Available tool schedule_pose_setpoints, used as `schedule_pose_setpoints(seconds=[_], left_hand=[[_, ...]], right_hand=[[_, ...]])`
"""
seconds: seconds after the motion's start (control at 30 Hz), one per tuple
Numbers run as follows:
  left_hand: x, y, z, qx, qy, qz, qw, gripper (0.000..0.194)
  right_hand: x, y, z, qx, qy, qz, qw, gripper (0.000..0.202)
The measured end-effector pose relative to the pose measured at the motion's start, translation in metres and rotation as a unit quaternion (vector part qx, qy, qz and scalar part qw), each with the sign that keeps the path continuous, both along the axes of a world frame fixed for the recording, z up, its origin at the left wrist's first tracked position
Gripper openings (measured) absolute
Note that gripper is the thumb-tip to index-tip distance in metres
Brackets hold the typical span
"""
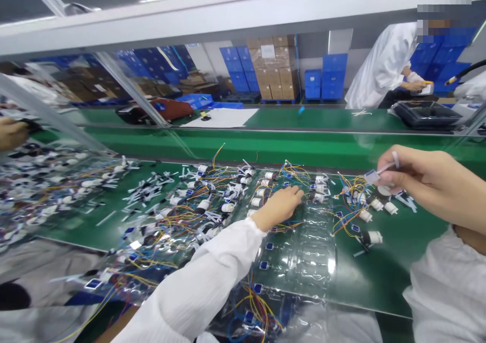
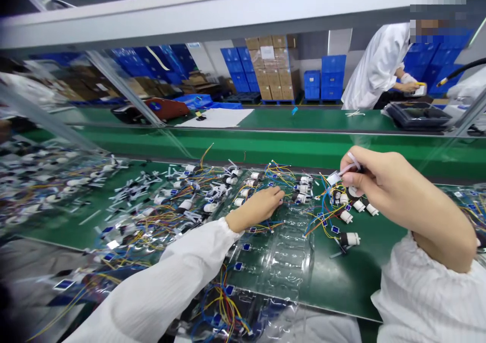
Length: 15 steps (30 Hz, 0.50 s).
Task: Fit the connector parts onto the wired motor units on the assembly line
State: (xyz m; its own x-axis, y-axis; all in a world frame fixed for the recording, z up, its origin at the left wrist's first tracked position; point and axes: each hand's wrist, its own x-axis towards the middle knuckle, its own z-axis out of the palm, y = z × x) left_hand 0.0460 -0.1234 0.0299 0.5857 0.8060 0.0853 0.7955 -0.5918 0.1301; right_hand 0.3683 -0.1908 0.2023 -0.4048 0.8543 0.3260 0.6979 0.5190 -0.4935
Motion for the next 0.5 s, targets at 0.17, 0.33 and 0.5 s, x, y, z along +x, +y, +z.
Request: schedule_pose_setpoints(seconds=[0.17,0.33,0.5], left_hand=[[-0.016,0.014,-0.005,0.015,-0.043,0.056,0.997,0.014],[-0.018,0.010,-0.004,0.046,-0.056,0.085,0.994,0.018],[0.003,-0.008,0.010,0.063,-0.051,0.013,0.997,0.037]], right_hand=[[0.000,-0.005,-0.002,0.014,0.005,-0.021,1.000,0.025],[-0.006,-0.009,-0.001,0.014,-0.002,-0.005,1.000,0.021],[-0.023,-0.005,-0.004,0.027,-0.015,0.022,0.999,0.019]])
